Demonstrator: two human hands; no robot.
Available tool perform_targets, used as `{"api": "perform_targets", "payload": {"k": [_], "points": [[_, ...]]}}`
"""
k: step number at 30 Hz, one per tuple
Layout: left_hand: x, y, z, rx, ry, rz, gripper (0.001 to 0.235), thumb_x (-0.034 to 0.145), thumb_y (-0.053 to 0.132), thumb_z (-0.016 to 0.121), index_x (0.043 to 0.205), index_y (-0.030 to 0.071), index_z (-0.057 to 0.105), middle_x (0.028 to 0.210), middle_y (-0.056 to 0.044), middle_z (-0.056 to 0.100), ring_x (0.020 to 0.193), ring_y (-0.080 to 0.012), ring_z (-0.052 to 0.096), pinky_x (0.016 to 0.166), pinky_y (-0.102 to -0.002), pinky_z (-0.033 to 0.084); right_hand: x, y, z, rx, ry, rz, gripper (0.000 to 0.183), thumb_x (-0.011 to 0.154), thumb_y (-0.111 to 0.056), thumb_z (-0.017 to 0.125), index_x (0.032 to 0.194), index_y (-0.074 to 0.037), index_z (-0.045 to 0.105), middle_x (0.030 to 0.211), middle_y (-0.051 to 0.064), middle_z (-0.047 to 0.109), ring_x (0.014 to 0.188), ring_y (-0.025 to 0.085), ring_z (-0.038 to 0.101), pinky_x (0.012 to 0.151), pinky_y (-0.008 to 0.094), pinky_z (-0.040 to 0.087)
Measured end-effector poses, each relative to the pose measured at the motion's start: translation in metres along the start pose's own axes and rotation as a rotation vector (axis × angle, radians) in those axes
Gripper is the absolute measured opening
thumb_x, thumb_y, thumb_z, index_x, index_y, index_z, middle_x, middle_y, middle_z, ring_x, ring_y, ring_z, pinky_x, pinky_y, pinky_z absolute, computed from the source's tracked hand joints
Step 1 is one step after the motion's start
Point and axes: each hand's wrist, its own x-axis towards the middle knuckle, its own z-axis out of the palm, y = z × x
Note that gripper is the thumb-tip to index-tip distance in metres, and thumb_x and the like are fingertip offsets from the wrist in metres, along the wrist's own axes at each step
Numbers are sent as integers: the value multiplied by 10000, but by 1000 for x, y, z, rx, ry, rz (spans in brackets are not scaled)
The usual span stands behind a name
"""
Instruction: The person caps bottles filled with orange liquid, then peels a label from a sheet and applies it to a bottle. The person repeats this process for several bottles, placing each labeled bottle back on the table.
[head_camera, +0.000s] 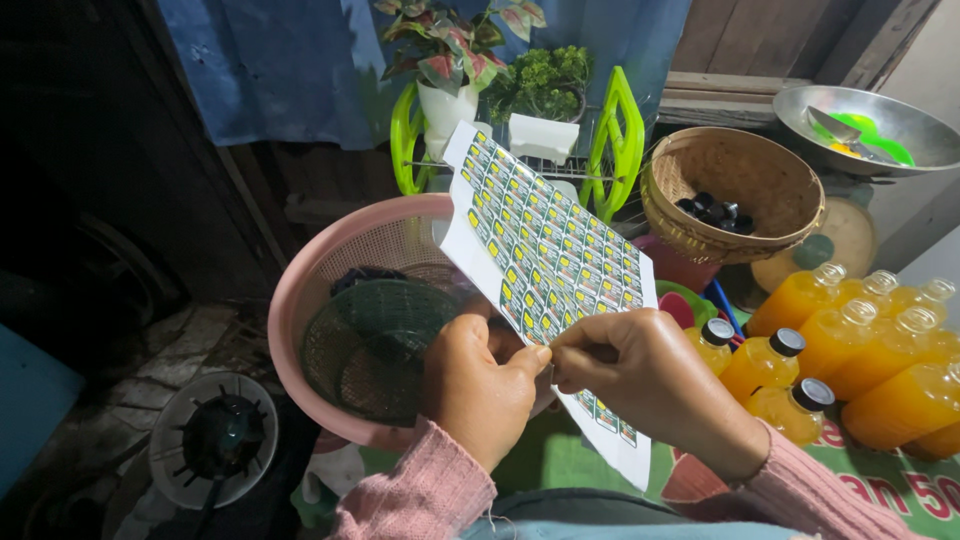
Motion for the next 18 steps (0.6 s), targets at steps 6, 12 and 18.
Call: {"api": "perform_targets", "payload": {"k": [6,12,18], "points": [[1,0,-3,-144,-74,-46,164,720,89,822,817,12,715,770,-106,792,659,-174,773,599,-325,588,2,4,-6,157,-98,44,285,877,-215,679,1009,-4,818,805,81,848,761,119,816,713,260,651],[1,2,-4,-100,-52,-60,159,731,84,816,825,5,715,765,-104,786,658,-173,776,596,-324,594,2,-1,-5,113,-89,14,279,846,-206,710,1016,-19,827,807,88,852,739,116,806,690,258,641],[1,3,-4,-115,-58,2,162,723,72,812,845,11,724,782,-101,795,685,-164,791,617,-317,601,4,2,-3,180,-70,35,236,854,-162,701,937,24,819,793,104,842,732,133,805,704,262,646]]}}
